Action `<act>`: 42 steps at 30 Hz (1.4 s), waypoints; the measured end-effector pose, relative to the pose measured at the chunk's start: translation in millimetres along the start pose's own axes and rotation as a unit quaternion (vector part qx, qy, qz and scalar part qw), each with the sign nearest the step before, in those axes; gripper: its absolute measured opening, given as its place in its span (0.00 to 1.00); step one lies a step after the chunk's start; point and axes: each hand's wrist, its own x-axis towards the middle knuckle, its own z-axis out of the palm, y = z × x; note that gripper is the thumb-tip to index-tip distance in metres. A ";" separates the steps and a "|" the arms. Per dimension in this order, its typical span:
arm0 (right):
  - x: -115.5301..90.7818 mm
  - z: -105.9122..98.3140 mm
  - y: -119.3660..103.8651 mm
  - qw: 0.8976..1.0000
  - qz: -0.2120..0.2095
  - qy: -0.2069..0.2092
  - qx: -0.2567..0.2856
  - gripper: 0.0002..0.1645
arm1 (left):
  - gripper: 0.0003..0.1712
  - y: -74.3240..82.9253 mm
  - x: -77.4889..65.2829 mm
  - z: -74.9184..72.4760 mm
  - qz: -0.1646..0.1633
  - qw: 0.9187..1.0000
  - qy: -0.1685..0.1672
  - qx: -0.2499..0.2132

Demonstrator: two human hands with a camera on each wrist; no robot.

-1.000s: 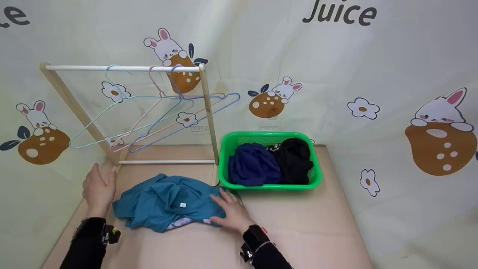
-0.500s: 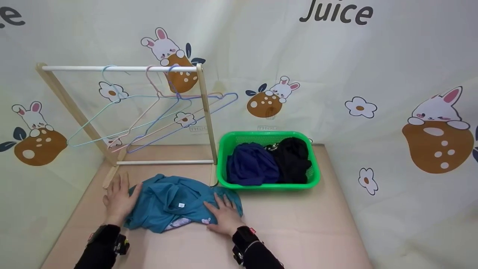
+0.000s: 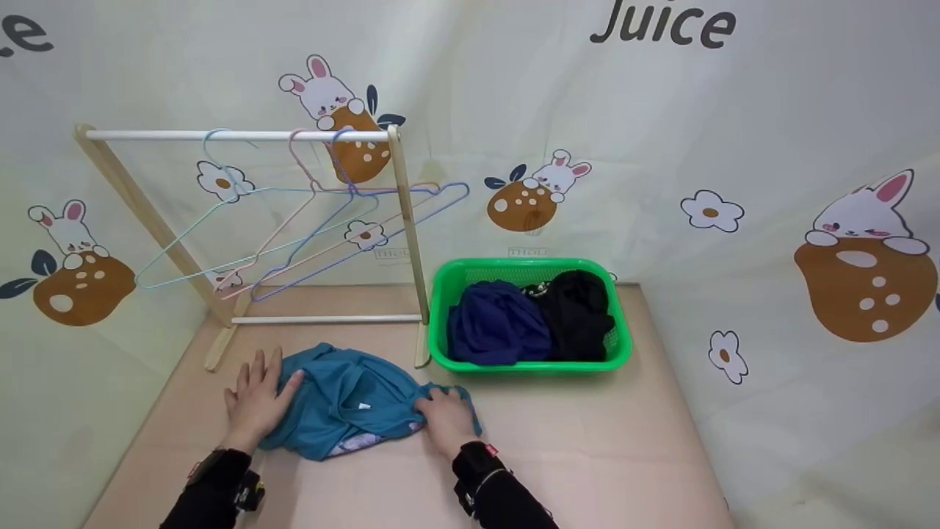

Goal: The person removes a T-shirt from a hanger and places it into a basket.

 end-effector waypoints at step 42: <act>69.6 -291.3 34.3 0.598 0.069 0.512 0.613 0.05 | 0.41 59.8 -42.6 34.6 0.155 0.988 0.002 -0.022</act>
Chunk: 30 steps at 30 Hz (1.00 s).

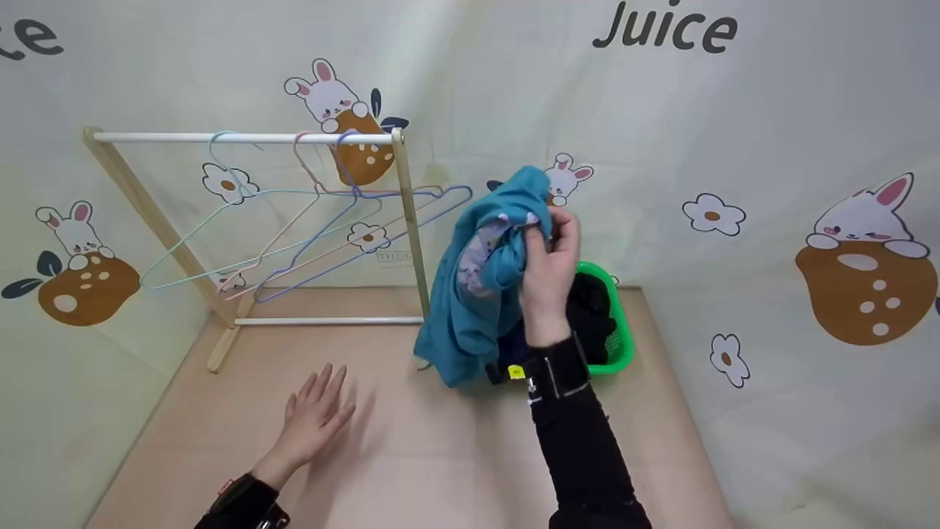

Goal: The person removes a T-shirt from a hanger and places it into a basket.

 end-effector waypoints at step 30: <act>-47.7 -154.8 125.8 0.610 0.158 -0.458 -0.627 0.41 | 0.41 4.4 -17.6 30.2 -0.032 0.999 0.002 -0.035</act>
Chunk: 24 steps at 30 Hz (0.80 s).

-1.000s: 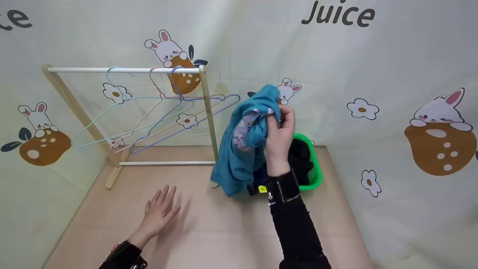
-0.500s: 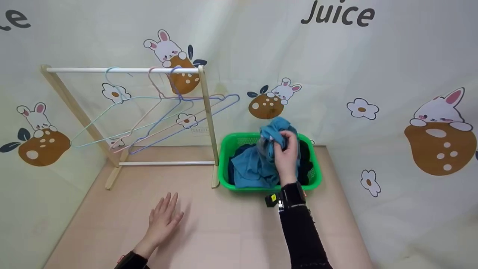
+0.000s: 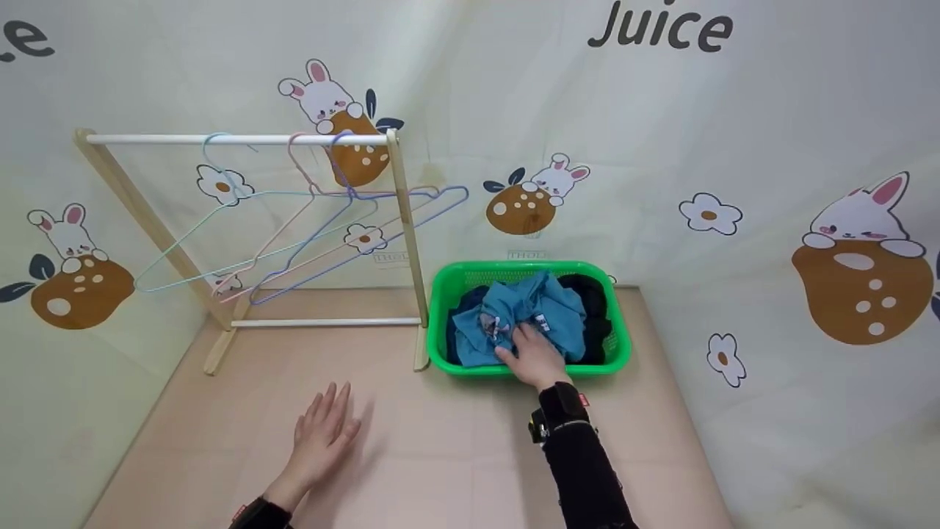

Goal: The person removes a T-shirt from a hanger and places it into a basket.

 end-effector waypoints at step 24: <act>-13.8 20.0 -12.9 0.987 -0.011 0.156 -0.038 0.18 | 0.41 18.7 33.2 -8.7 0.016 1.000 0.020 -0.011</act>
